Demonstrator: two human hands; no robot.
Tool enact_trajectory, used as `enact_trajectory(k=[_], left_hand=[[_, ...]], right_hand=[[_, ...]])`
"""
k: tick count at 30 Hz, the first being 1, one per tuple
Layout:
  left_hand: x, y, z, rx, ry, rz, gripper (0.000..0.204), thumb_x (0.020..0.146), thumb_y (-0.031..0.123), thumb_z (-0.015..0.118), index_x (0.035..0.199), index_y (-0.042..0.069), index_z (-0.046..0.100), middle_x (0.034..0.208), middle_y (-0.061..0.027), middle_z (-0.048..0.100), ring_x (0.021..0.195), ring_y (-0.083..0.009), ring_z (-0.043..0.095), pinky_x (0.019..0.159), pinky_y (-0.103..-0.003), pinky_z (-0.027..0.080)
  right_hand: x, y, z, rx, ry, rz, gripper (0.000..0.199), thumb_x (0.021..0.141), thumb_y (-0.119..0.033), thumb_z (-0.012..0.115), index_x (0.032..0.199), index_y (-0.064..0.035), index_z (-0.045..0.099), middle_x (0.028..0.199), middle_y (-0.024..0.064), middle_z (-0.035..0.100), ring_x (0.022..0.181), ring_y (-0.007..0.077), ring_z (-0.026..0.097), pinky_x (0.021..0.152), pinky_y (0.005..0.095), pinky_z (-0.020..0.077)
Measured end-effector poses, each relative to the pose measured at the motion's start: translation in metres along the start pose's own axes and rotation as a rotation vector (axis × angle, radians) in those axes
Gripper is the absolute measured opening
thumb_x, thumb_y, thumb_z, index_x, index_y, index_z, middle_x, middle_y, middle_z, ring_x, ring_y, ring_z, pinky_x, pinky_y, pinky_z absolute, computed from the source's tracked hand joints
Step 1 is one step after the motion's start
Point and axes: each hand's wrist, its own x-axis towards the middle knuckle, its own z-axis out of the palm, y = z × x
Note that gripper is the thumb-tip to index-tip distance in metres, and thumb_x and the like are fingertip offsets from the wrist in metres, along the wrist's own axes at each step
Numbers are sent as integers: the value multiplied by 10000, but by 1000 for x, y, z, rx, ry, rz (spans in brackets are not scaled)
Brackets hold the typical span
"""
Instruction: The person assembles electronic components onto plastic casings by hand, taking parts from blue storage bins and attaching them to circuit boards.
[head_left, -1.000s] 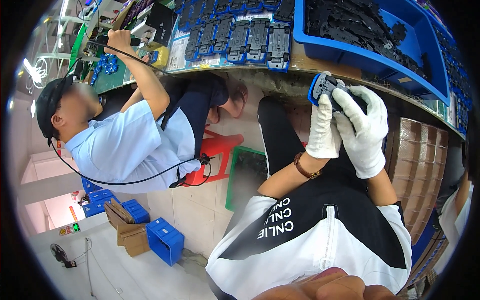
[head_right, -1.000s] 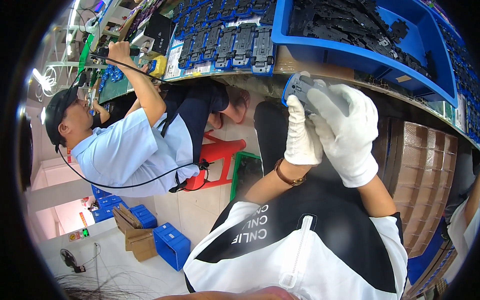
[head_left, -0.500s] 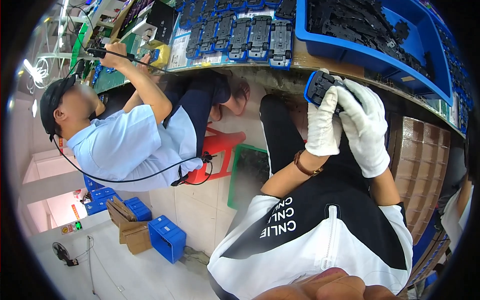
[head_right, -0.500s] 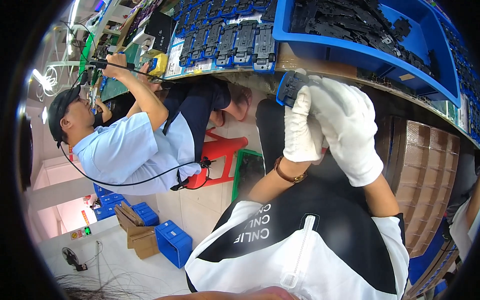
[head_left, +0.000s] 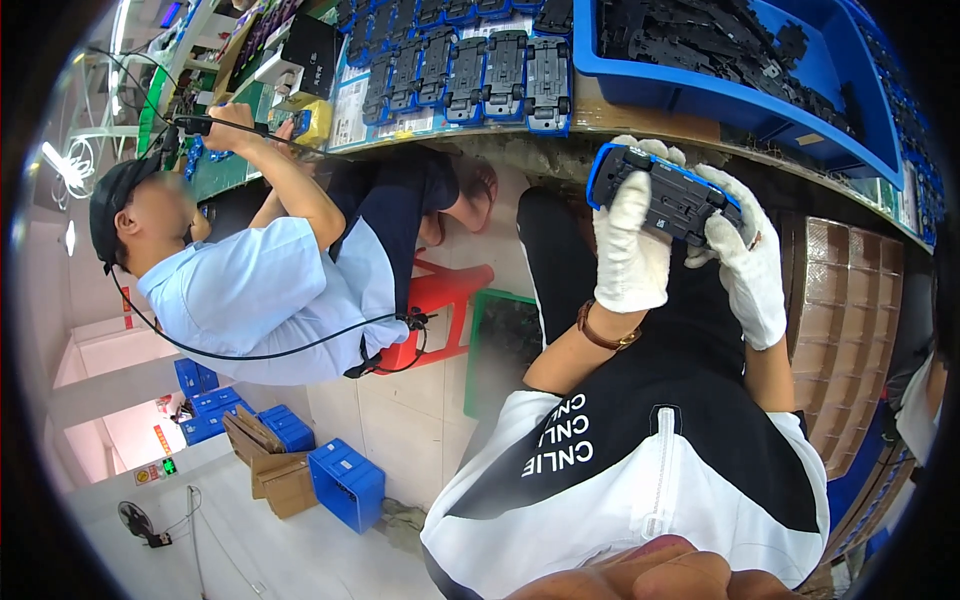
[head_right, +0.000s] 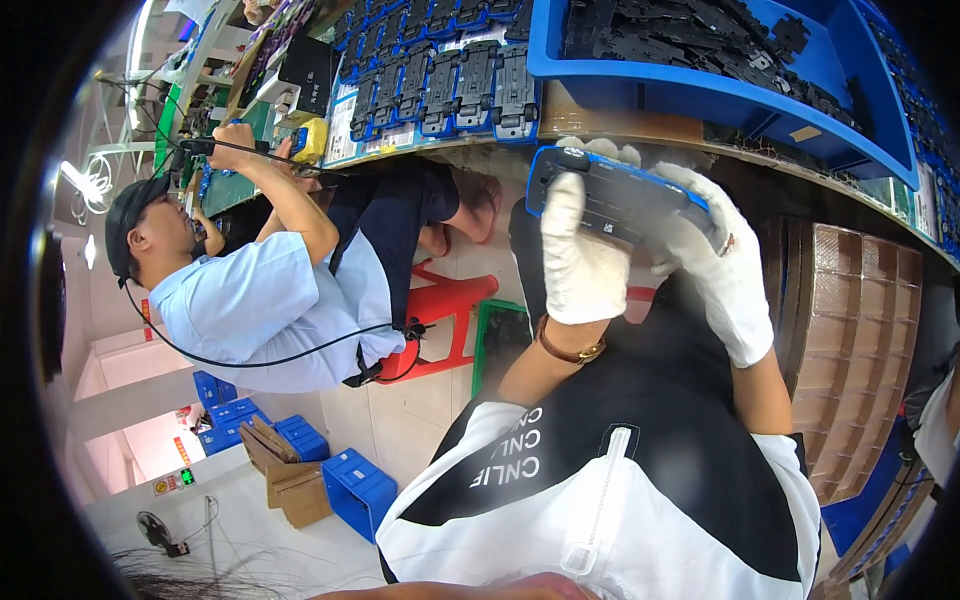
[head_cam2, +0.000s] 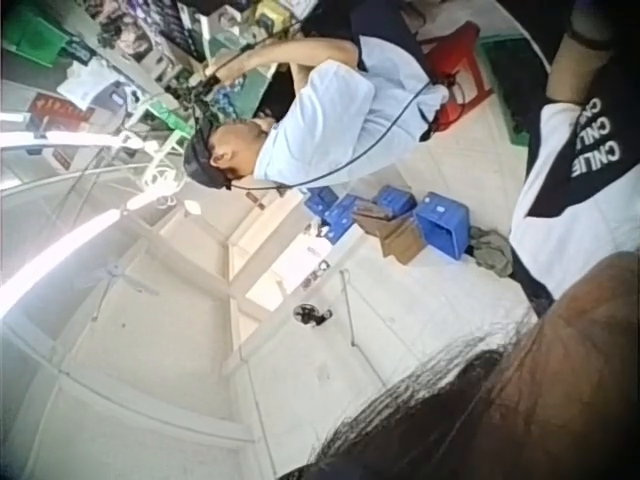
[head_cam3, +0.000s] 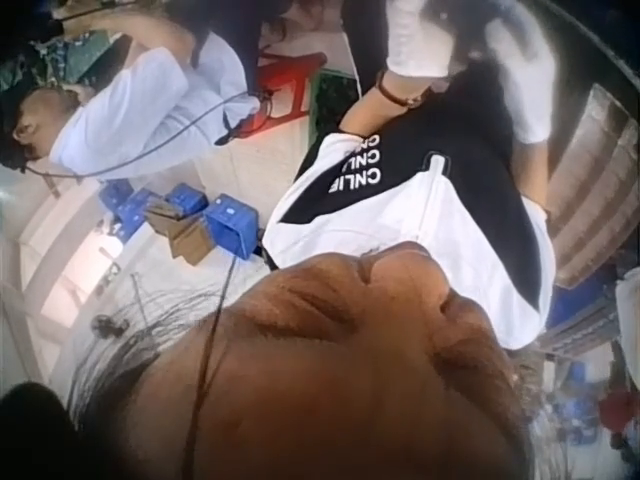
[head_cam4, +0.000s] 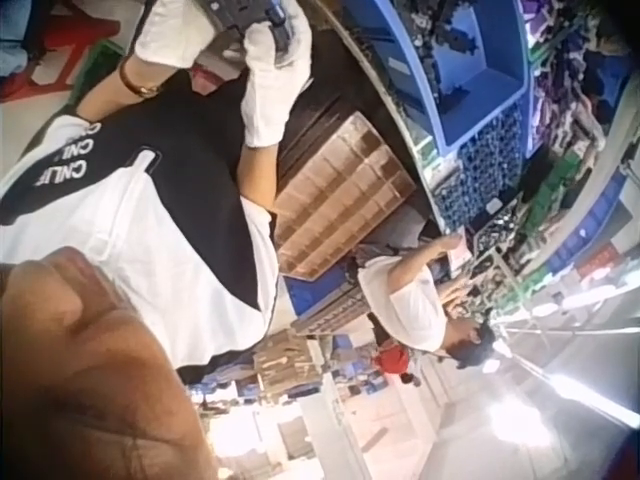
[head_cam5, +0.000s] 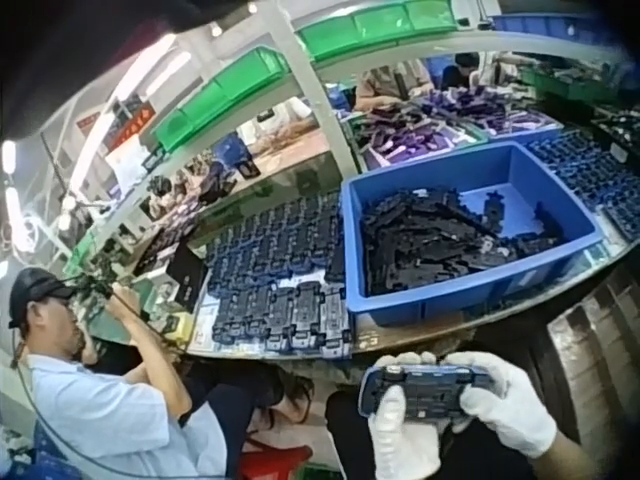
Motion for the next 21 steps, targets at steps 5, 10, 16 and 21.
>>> enact_trajectory(k=[5, 10, 16, 21], left_hand=[[0, 3, 1, 15, 103, -3, 295, 933, 300, 595, 1147, 104, 541, 1076, -40, 597, 1032, -195, 577, 893, -374, 499], [-5, 1, 2, 85, 53, 68, 275, 930, 265, 602, 1132, 94, 526, 1054, -50, 597, 998, -187, 583, 884, -368, 505], [-5, -1, 4, 131, 24, 154, 307, 926, 253, 605, 1166, 101, 487, 1091, -69, 582, 1025, -212, 579, 916, -386, 498], [2, 16, 2, -74, 72, -97, 388, 916, 389, 589, 1150, 81, 558, 1146, -121, 612, 1146, -337, 543, 1033, -479, 403]], right_hand=[[-6, -2, 3, -7, 11, -28, 569, 850, -288, 656, 1318, -15, 482, 1221, 95, 568, 932, 137, 609, 670, 241, 548], [-9, 2, 6, 56, 49, -33, 504, 854, -197, 653, 1309, -45, 499, 1273, 85, 557, 963, 162, 610, 747, 285, 554], [-10, 0, 1, 64, 46, -55, 547, 847, -273, 679, 1299, -27, 496, 1224, 105, 566, 976, 150, 595, 758, 298, 554], [-9, -2, 2, -22, 118, -79, 532, 853, -249, 671, 1300, -23, 491, 1216, 108, 551, 969, 149, 591, 727, 291, 555]])
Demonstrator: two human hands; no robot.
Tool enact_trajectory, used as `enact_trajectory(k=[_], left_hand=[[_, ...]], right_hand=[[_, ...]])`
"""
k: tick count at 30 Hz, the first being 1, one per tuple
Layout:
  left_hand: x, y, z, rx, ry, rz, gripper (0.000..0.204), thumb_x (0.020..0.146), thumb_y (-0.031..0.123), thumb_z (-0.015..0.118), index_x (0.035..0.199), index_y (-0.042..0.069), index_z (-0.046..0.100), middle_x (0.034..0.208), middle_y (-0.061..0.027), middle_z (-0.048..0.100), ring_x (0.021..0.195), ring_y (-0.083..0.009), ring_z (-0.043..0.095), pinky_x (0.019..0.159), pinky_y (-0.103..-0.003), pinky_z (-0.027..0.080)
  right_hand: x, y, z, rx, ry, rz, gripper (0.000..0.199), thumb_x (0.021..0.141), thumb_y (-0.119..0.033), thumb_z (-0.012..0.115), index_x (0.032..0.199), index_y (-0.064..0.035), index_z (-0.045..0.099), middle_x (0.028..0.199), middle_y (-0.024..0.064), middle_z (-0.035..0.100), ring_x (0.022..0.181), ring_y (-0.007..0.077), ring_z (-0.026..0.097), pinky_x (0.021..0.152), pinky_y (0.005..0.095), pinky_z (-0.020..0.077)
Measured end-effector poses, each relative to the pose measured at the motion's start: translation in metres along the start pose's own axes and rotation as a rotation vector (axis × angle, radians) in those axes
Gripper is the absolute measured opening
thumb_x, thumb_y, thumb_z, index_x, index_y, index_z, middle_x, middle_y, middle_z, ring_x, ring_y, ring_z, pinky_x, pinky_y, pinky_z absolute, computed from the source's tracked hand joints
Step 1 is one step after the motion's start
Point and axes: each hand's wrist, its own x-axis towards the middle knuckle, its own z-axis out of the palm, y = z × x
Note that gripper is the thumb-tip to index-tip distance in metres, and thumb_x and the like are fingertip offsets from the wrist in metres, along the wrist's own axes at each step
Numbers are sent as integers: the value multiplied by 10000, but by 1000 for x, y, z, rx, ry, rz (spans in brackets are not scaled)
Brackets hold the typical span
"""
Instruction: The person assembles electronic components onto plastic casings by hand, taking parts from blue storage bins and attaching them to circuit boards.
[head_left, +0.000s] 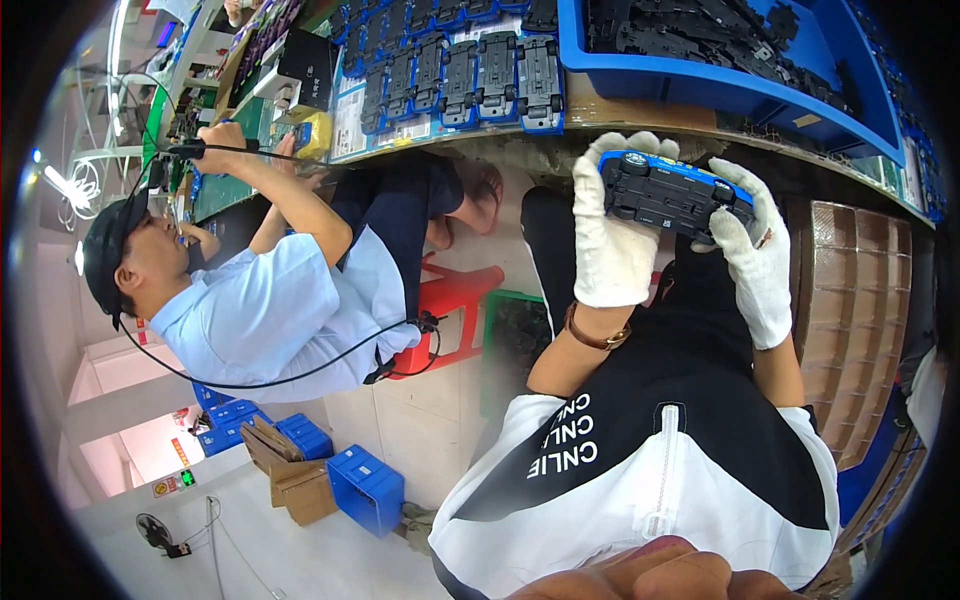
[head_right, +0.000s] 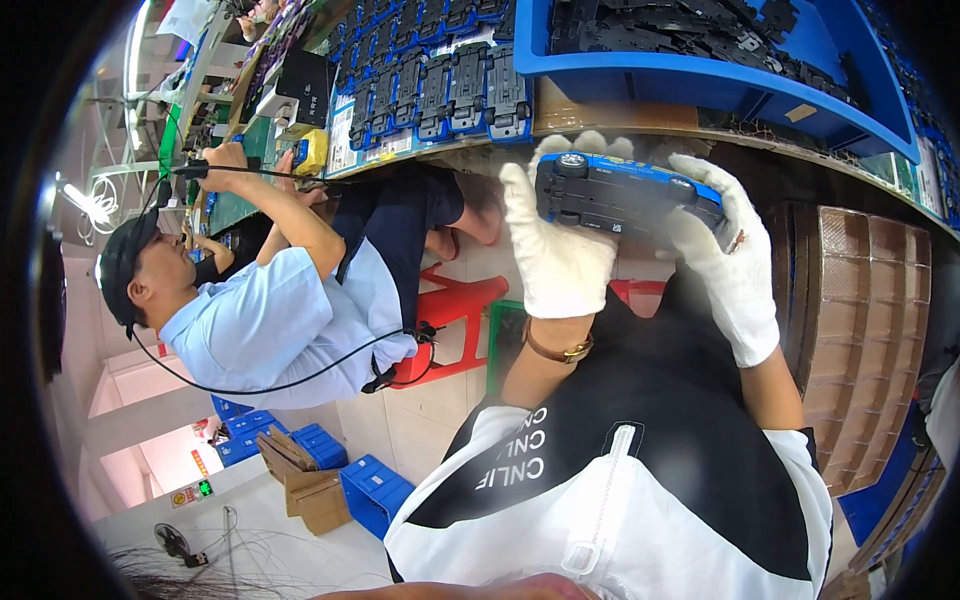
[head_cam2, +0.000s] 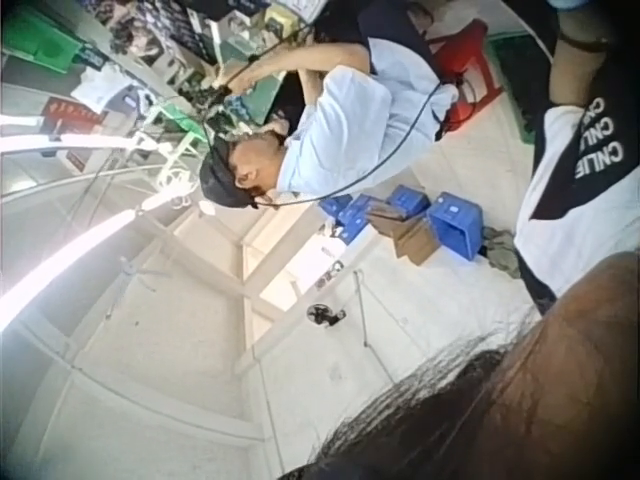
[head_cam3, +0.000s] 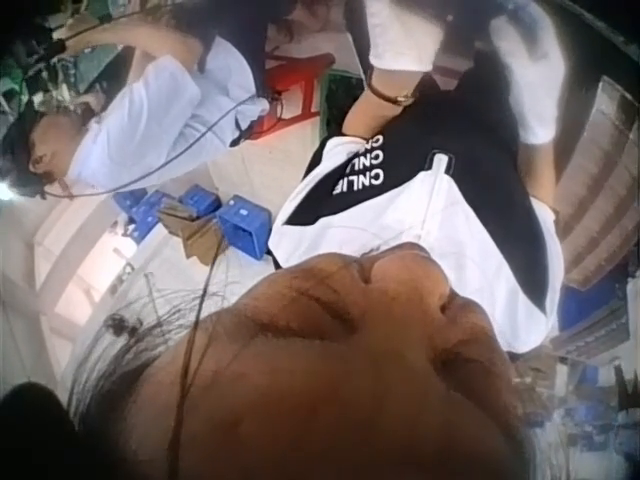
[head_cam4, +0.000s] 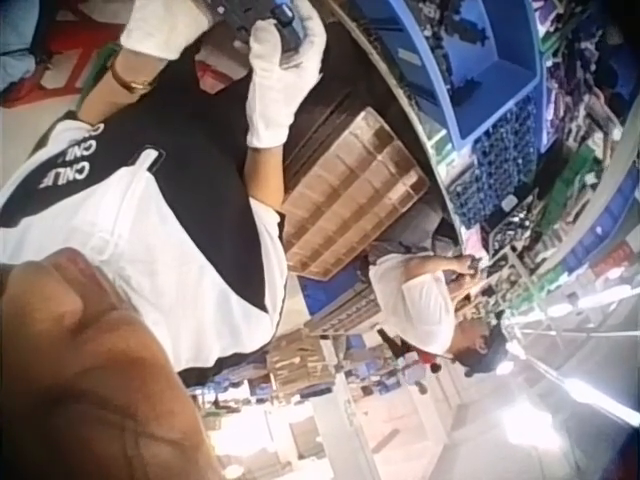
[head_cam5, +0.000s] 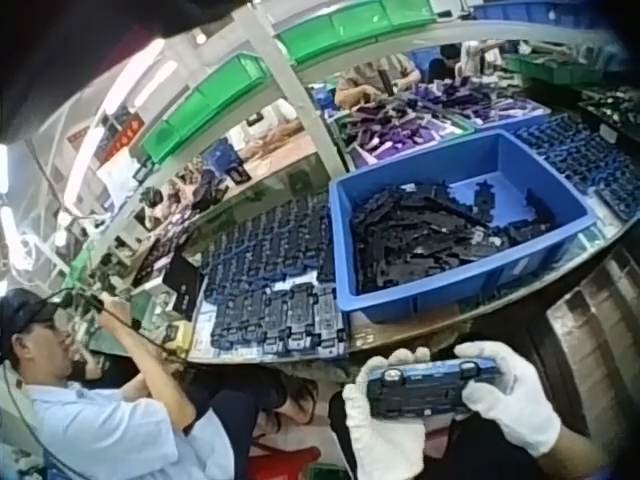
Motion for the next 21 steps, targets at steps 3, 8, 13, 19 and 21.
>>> enact_trajectory(k=[3, 8, 13, 19, 21], left_hand=[[7, -2, -7, -34, 78, -54, 364, 914, 394, 590, 1099, 81, 585, 1102, -116, 629, 1128, -335, 551, 1018, -470, 413], [7, -10, -10, 46, 94, 10, 283, 930, 390, 555, 1072, 146, 533, 1019, -43, 589, 1036, -235, 563, 955, -439, 453], [3, -17, -5, 115, 20, 67, 314, 927, 382, 561, 1127, 146, 504, 1063, -56, 580, 1053, -248, 559, 956, -443, 457], [11, -18, -18, 191, -69, 118, 302, 906, 250, 617, 1159, 139, 496, 1070, -60, 576, 1055, -243, 551, 975, -469, 453], [12, -14, -16, 131, -5, 93, 255, 922, 263, 582, 1134, 126, 541, 1030, -57, 601, 1039, -264, 547, 1001, -510, 413]], right_hand=[[2, 1, 2, -46, 0, -2, 531, 851, -238, 674, 1304, -33, 490, 1233, 109, 537, 965, 152, 592, 705, 279, 554], [0, 6, 6, -51, -11, 45, 630, 844, -335, 689, 1335, -20, 452, 1184, 106, 562, 892, 115, 598, 633, 217, 542], [3, 7, -4, -4, -27, 73, 469, 844, -162, 679, 1269, -49, 517, 1220, 87, 546, 1025, 144, 561, 696, 243, 533], [4, 1, -4, 48, -88, 73, 506, 856, -108, 669, 1318, -45, 474, 1225, 91, 561, 1101, 140, 533, 857, 269, 498], [4, 0, -3, 213, -107, 105, 517, 873, -82, 642, 1350, -49, 447, 1192, 99, 568, 997, 126, 579, 773, 259, 540]])
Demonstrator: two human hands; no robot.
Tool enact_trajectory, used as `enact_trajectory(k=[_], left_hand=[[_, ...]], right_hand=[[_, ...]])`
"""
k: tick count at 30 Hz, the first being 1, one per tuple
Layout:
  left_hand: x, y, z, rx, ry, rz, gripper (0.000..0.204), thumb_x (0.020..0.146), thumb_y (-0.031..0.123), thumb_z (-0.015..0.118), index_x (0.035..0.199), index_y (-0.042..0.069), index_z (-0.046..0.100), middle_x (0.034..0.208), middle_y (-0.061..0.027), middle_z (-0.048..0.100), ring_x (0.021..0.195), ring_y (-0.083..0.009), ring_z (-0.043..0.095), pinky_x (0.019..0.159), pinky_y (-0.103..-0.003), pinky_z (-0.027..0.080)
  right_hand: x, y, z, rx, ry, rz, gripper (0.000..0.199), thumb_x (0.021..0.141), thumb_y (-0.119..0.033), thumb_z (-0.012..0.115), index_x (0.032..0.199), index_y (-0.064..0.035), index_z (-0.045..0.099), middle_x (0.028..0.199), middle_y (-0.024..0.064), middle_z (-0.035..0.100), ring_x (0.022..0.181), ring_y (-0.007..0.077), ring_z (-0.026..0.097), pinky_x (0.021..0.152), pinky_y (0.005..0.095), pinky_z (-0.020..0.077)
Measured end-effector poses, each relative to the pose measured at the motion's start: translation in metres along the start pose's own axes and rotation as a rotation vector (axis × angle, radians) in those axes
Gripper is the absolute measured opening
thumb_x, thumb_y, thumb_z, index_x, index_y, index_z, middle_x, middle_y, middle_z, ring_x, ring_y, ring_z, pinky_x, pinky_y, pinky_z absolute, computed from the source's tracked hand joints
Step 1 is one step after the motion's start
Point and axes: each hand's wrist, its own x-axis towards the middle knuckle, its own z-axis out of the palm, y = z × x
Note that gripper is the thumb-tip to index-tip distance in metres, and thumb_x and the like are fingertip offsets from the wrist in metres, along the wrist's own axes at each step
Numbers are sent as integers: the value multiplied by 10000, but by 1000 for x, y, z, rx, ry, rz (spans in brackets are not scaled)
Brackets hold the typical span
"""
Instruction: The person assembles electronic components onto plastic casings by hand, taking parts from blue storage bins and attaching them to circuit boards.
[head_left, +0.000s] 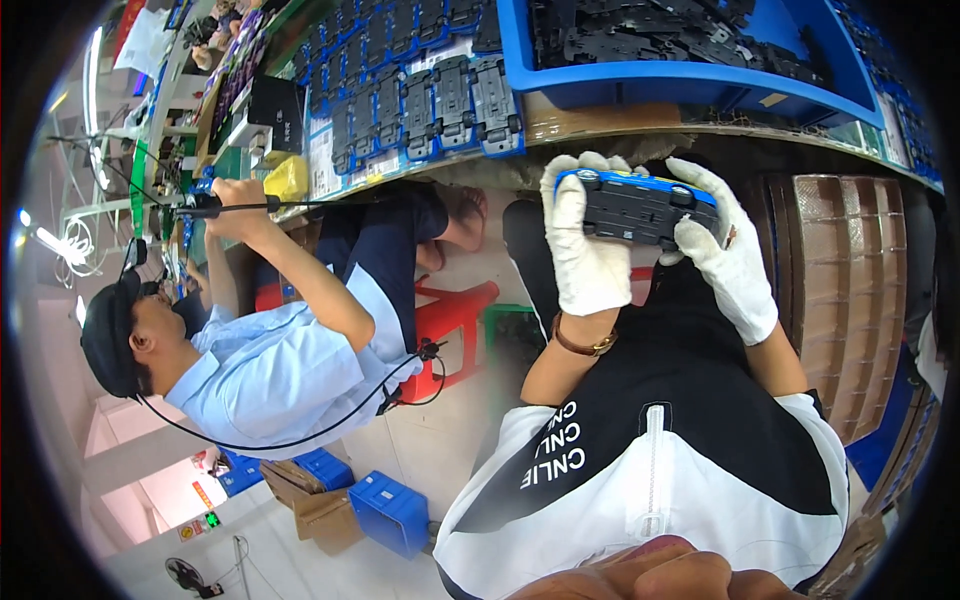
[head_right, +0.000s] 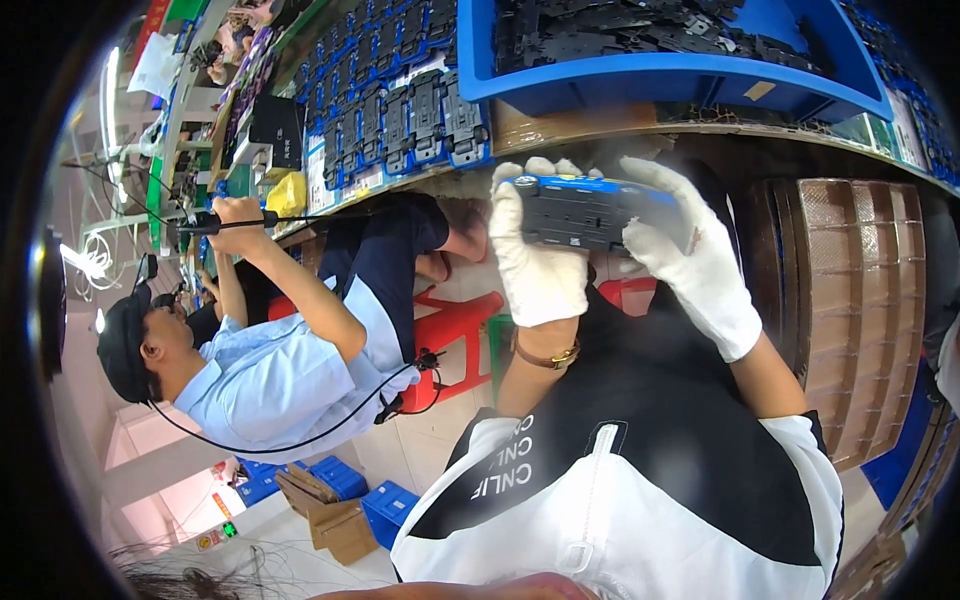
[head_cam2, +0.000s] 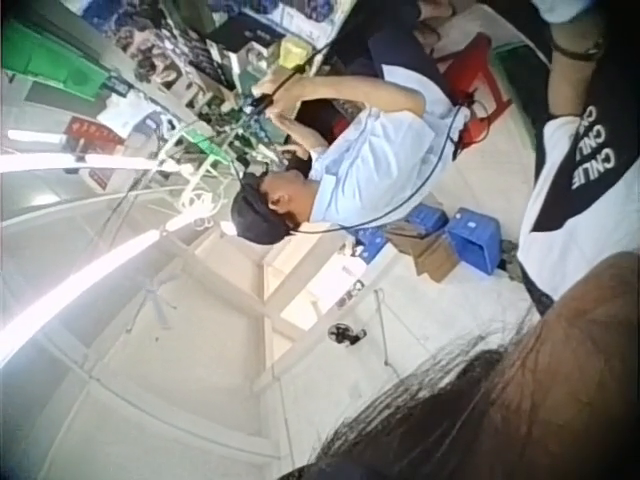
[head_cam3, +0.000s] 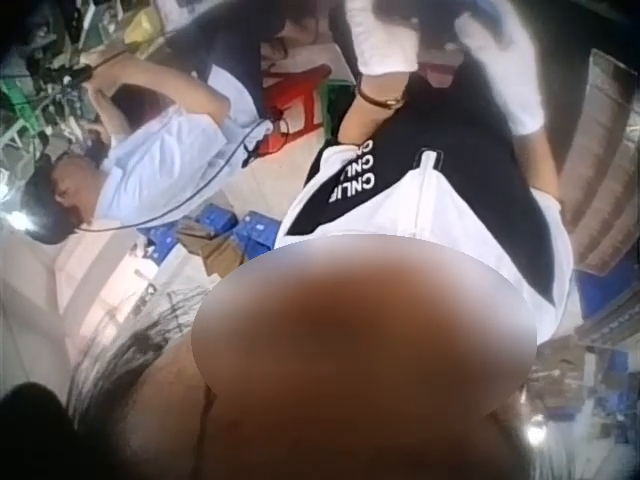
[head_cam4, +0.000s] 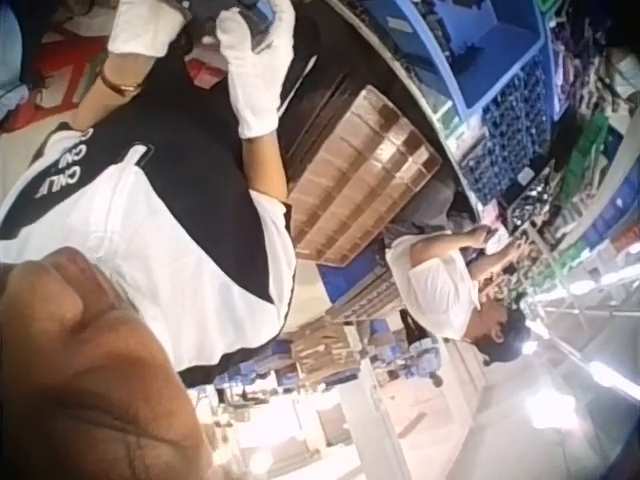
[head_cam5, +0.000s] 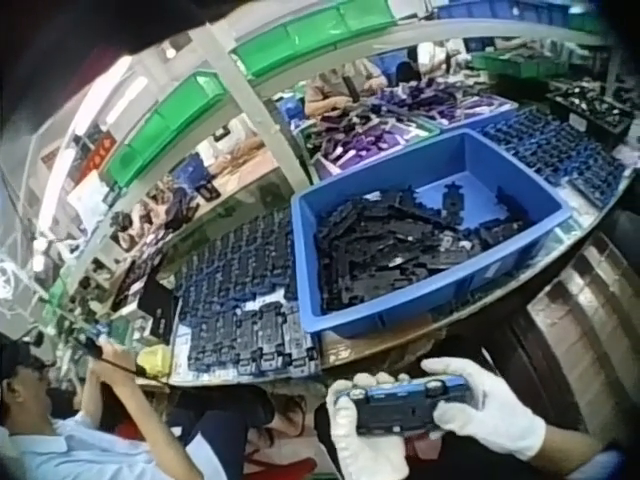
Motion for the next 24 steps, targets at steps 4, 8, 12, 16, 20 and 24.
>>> enact_trajectory(k=[4, 8, 12, 16, 20, 24], left_hand=[[2, -3, -5, -86, 50, -61, 256, 923, 265, 584, 1130, 118, 558, 1082, -65, 607, 1084, -274, 542, 1009, -495, 410], [-9, -9, 14, -92, 7, -61, 292, 921, 241, 587, 1173, 98, 548, 1109, -79, 605, 1127, -291, 528, 1036, -468, 397], [-5, -12, 6, -43, -44, -31, 282, 920, 194, 576, 1185, 110, 528, 1113, -82, 598, 1123, -286, 531, 1047, -477, 394], [-2, -25, 0, 26, -55, 14, 307, 917, 180, 577, 1210, 126, 505, 1129, -73, 597, 1127, -267, 535, 1034, -477, 408], [-14, -31, 9, 1, -27, -132, 448, 851, 143, 682, 1236, 120, 453, 1165, -68, 554, 1108, -226, 553, 964, -397, 469], [-9, -30, 12, 108, -90, -36, 463, 847, 110, 679, 1249, 116, 449, 1168, -67, 544, 1090, -213, 559, 940, -383, 486]], right_hand=[[-4, -1, -3, -16, 49, 24, 510, 889, -80, 614, 1364, -52, 433, 1157, 98, 575, 849, 107, 610, 688, 245, 558], [-3, -1, -13, -55, 84, 41, 467, 905, -83, 568, 1356, -53, 447, 1153, 93, 579, 836, 106, 615, 692, 230, 547], [-4, 1, -12, -80, 91, -102, 470, 910, -82, 573, 1362, -65, 444, 1191, 84, 562, 1021, 112, 565, 715, 226, 544], [-6, 2, -8, -149, 157, -117, 486, 912, -140, 619, 1358, -61, 442, 1186, 59, 560, 977, 92, 556, 709, 232, 547], [-1, 10, -15, -193, 114, -142, 548, 899, -263, 638, 1347, -14, 443, 1266, 86, 539, 1104, 147, 529, 900, 277, 463], [1, 14, -16, -197, 97, -228, 509, 899, -197, 647, 1333, -18, 450, 1285, 84, 543, 1097, 146, 540, 902, 269, 462]])
